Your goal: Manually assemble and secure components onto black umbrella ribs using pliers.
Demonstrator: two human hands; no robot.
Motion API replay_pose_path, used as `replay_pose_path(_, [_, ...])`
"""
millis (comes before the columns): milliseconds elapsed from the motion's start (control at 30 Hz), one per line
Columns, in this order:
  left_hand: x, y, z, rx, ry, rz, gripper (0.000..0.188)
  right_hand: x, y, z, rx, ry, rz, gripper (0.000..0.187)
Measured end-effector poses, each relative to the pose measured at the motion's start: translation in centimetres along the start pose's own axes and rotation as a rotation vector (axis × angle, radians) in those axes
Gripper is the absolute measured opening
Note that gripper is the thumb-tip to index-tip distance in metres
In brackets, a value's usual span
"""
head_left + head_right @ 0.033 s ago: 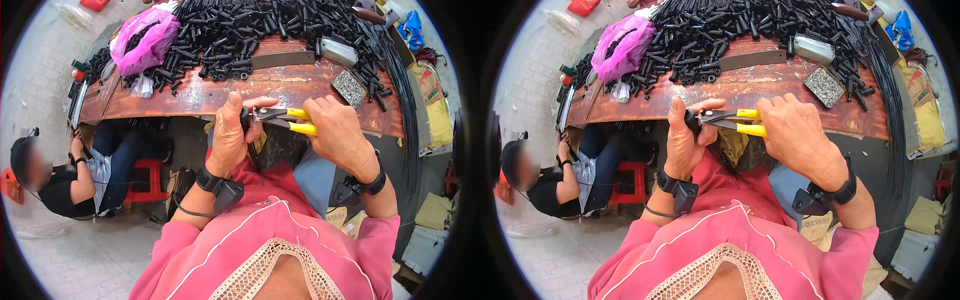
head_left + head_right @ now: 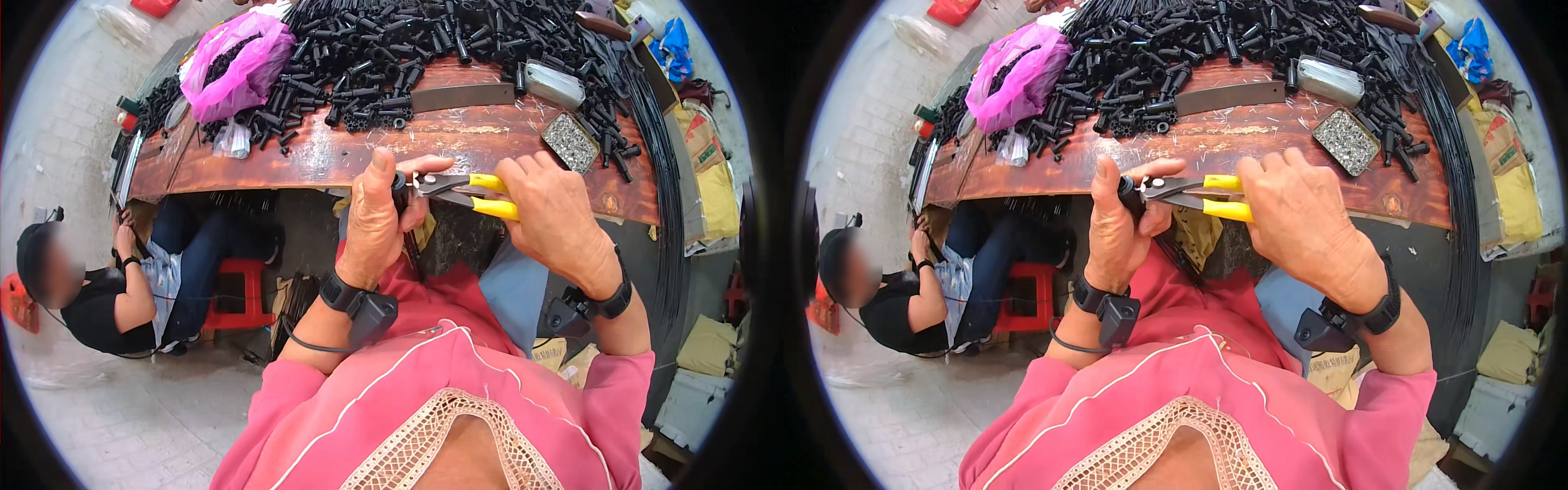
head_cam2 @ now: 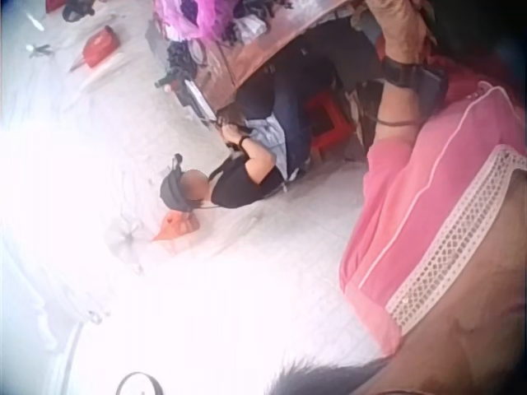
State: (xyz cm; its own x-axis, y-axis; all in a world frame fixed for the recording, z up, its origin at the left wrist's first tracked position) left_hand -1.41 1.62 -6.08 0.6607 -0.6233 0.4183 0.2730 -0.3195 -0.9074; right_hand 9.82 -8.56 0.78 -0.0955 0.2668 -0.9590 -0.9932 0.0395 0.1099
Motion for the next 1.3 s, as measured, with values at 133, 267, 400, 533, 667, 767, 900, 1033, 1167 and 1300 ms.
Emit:
replay_pose_path(133, [-0.3,0.1,-0.1,-0.004,-0.038,-0.011,0.077,-1.3,0.4,0.2,-0.023,-0.095,-0.019,0.029])
replay_pose_path(267, [0.0,-0.1,-0.3,0.003,-0.076,-0.016,0.077,-1.3,0.4,-0.1,0.004,-0.115,0.017,0.047])
replay_pose_path(400, [-0.1,0.2,-0.3,0.003,-0.090,-0.033,0.078,-1.3,0.6,-0.3,0.016,-0.132,-0.001,0.054])
replay_pose_path(533, [-0.1,0.2,-0.5,0.021,-0.114,-0.023,0.079,-0.8,0.7,-0.7,-0.009,-0.165,-0.020,0.056])
replay_pose_path(667, [-0.1,0.3,-0.4,0.020,-0.107,-0.023,0.080,-1.0,0.9,-0.8,-0.001,-0.172,-0.028,0.059])
replay_pose_path(767, [0.2,-0.1,-0.5,0.064,-0.113,0.005,0.081,-1.3,1.3,-0.8,-0.005,-0.192,-0.081,0.060])
replay_pose_path(900, [0.2,0.0,-0.6,0.068,-0.087,0.010,0.081,-1.3,1.2,-0.9,0.032,-0.166,-0.073,0.067])
replay_pose_path(1033, [0.2,0.2,-0.6,0.036,-0.068,-0.005,0.081,-1.2,1.1,-1.0,0.035,-0.143,-0.092,0.066])
replay_pose_path(1167, [0.0,0.2,-0.7,0.032,-0.105,-0.003,0.081,-1.3,1.6,-0.8,-0.036,-0.187,-0.180,0.043])
replay_pose_path(1300, [0.1,-0.2,-0.8,0.035,-0.072,0.032,0.079,-0.7,1.4,-0.6,0.029,-0.141,-0.194,0.028])
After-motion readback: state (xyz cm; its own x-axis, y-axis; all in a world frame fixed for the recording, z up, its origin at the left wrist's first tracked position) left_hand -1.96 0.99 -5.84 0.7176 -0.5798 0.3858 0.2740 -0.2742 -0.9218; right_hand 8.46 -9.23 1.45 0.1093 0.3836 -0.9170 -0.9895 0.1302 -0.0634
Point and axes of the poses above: each hand's wrist, its own z-axis towards the middle knuckle, its own x-axis out of the palm, y = z × x, the point moved 9 cm from there along z, towards the middle knuckle, and after that the axes turned 3 degrees about -y, right-handed, at the moved point
